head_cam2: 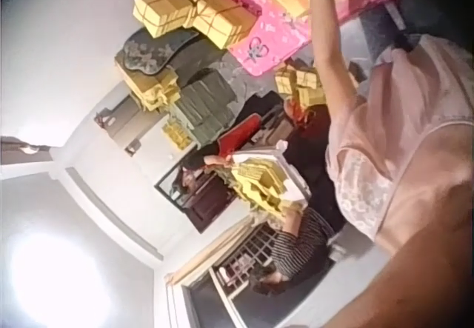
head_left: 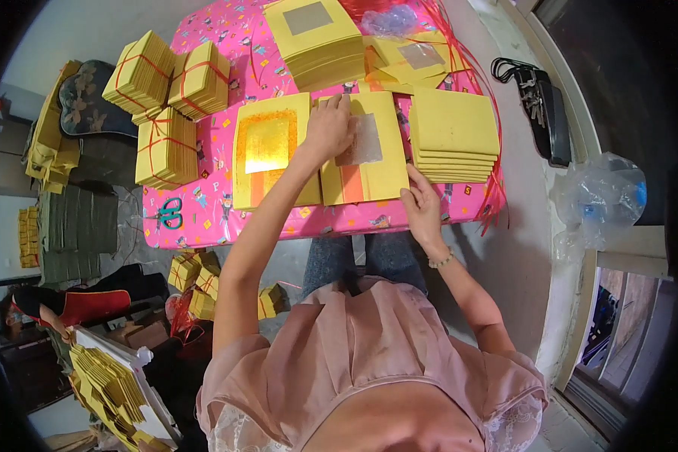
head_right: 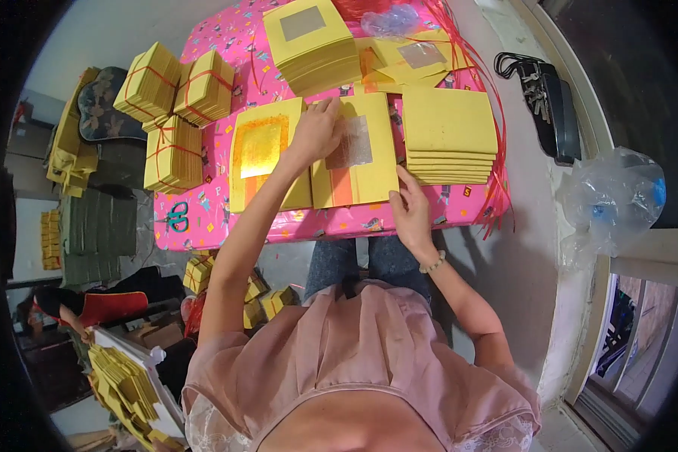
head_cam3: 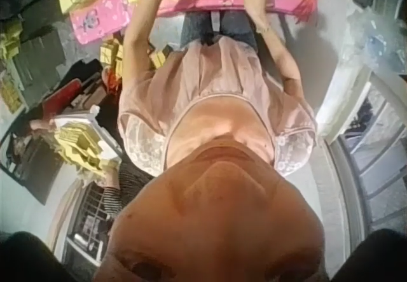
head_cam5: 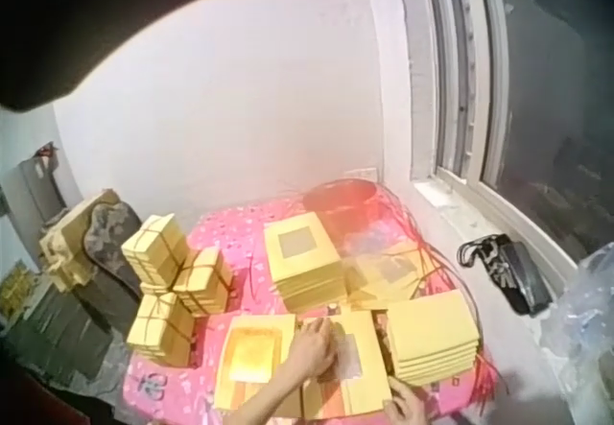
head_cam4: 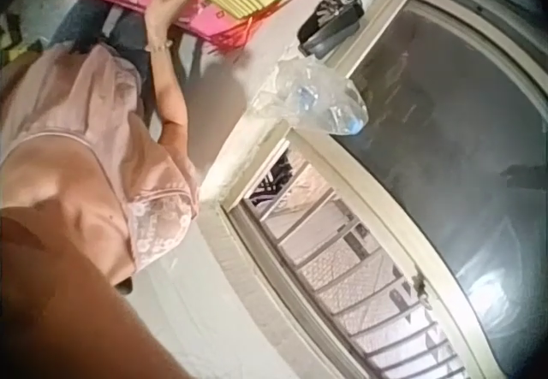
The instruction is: Folding and stacking ceremonial joss paper with gold and silver foil.
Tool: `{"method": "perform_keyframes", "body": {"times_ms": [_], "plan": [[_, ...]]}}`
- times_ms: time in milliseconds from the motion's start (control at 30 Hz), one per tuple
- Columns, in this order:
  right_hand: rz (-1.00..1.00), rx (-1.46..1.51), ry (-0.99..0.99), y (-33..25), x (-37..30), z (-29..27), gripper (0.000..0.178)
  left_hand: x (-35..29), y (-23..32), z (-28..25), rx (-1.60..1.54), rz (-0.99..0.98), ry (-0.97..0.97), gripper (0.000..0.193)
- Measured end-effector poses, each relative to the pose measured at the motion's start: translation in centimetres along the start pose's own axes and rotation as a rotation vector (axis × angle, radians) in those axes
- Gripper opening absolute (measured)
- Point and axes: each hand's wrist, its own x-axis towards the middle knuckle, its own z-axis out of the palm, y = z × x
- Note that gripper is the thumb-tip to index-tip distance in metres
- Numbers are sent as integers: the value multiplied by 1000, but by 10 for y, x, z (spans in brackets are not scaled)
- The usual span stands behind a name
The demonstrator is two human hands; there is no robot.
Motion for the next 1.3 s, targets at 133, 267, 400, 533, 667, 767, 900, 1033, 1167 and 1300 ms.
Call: {"method": "perform_keyframes", "body": {"times_ms": [133,267,400,533,667,767,900,1033,1167,1300], "plan": [[44,-61,-65,-2,-5,2,51,31,-22,26,80,-40,-52,43],[-13,-84,-30,0,-6,2,51,47,-28,40,75,-46,-121,38],[31,-152,-43,2,-5,1,49,52,-20,42,74,-19,-62,31],[-38,-117,11,2,-5,3,48,53,-19,42,69,-12,-35,28],[-48,-128,10,3,-5,3,48,52,-16,40,44,18,-17,27],[-39,-123,3,4,-5,3,48,52,-14,41,14,38,9,26],[-50,-121,8,3,-5,3,48,53,-13,43,-2,59,44,25],[-28,-132,2,2,-6,3,47,55,-9,43,-32,50,52,24],[-33,-116,11,3,-5,2,47,56,-6,42,-70,62,75,22],[-42,-138,5,3,-5,3,46,53,-9,41,-58,73,95,26]]}}
